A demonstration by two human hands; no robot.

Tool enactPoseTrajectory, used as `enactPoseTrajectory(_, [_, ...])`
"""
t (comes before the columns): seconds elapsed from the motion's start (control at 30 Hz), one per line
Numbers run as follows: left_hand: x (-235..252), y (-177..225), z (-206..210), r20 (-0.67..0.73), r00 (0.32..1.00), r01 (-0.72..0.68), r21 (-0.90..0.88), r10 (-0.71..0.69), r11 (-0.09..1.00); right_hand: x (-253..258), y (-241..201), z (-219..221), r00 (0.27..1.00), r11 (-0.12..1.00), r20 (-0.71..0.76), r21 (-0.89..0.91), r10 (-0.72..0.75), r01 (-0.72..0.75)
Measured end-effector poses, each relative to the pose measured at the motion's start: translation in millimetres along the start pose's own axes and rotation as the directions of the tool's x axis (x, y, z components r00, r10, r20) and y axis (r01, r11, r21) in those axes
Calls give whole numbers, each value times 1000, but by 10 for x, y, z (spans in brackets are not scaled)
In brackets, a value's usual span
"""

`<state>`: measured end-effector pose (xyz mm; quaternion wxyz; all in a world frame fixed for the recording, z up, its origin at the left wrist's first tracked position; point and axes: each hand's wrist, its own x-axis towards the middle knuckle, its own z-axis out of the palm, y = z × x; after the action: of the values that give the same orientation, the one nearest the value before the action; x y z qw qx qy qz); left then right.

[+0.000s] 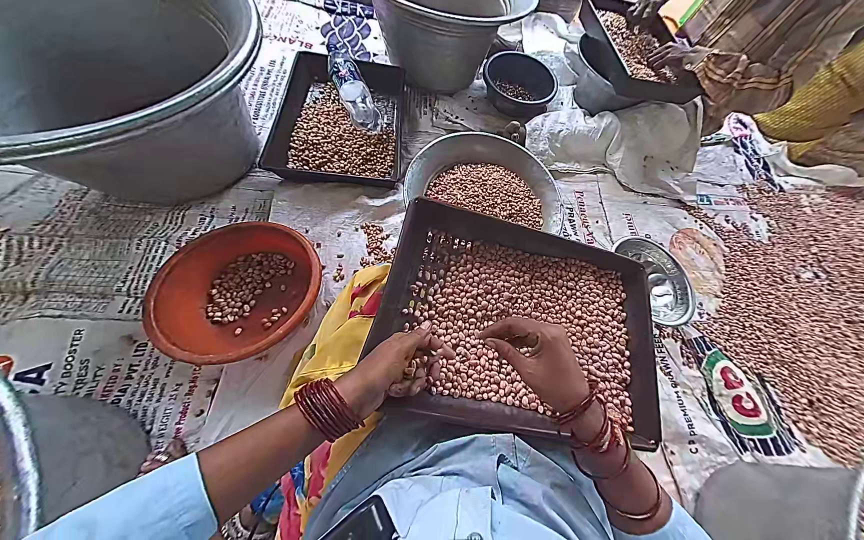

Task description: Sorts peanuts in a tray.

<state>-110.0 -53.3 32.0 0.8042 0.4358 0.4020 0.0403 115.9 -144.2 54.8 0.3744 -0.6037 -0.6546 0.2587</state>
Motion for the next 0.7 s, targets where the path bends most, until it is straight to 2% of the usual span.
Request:
enactPoseTrajectory(0.03, [-3, 2, 5, -19, 1000, -25, -16, 25, 1000, 15, 36, 66, 1000, 985, 16, -175, -2, 5])
enactPoseTrajectory(0.1, [-9, 7, 4, -34, 998, -58, -55, 56, 997, 61, 105, 172, 989, 898, 101, -436, 107, -53])
enactPoseTrajectory(0.17, [-15, 5, -7, -16, 998, -57, -71, 56, 996, 111, 145, 258, 953, 831, 172, -543, 250, -120])
enactPoseTrajectory(0.23, [-15, 0, -22, 0, 999, -47, -78, 47, 996, 118, 165, 322, 949, 801, 161, -584, 270, -129])
enactPoseTrajectory(0.33, [-9, -2, -26, 9, 999, -42, -70, 43, 997, 106, 168, 345, 955, 780, 137, -613, 265, -128])
enactPoseTrajectory(0.4, [-5, -4, -14, -10, 999, -42, -70, 42, 997, 90, 164, 334, 966, 802, 117, -585, 229, -119])
enactPoseTrajectory(0.43, [-4, -2, -2, -36, 999, -37, -67, 35, 997, 84, 133, 312, 975, 850, 111, -515, 194, -111])
enactPoseTrajectory(0.5, [-4, 4, 18, -93, 996, -11, -63, 5, 998, 79, 7, 272, 991, 966, 103, -253, 89, -61])
enactPoseTrajectory(0.57, [-14, 0, 27, -101, 995, -6, -96, -3, 995, 81, -111, 304, 995, 1000, 96, 1, -30, 30])
enactPoseTrajectory(0.6, [-17, 0, 30, -104, 994, -26, -129, 13, 991, 91, -129, 342, 993, 997, 91, -7, -73, 74])
enactPoseTrajectory(0.7, [-18, 3, 38, -123, 989, -112, -261, 82, 959, 128, -57, 489, 978, 947, 189, -292, -82, 136])
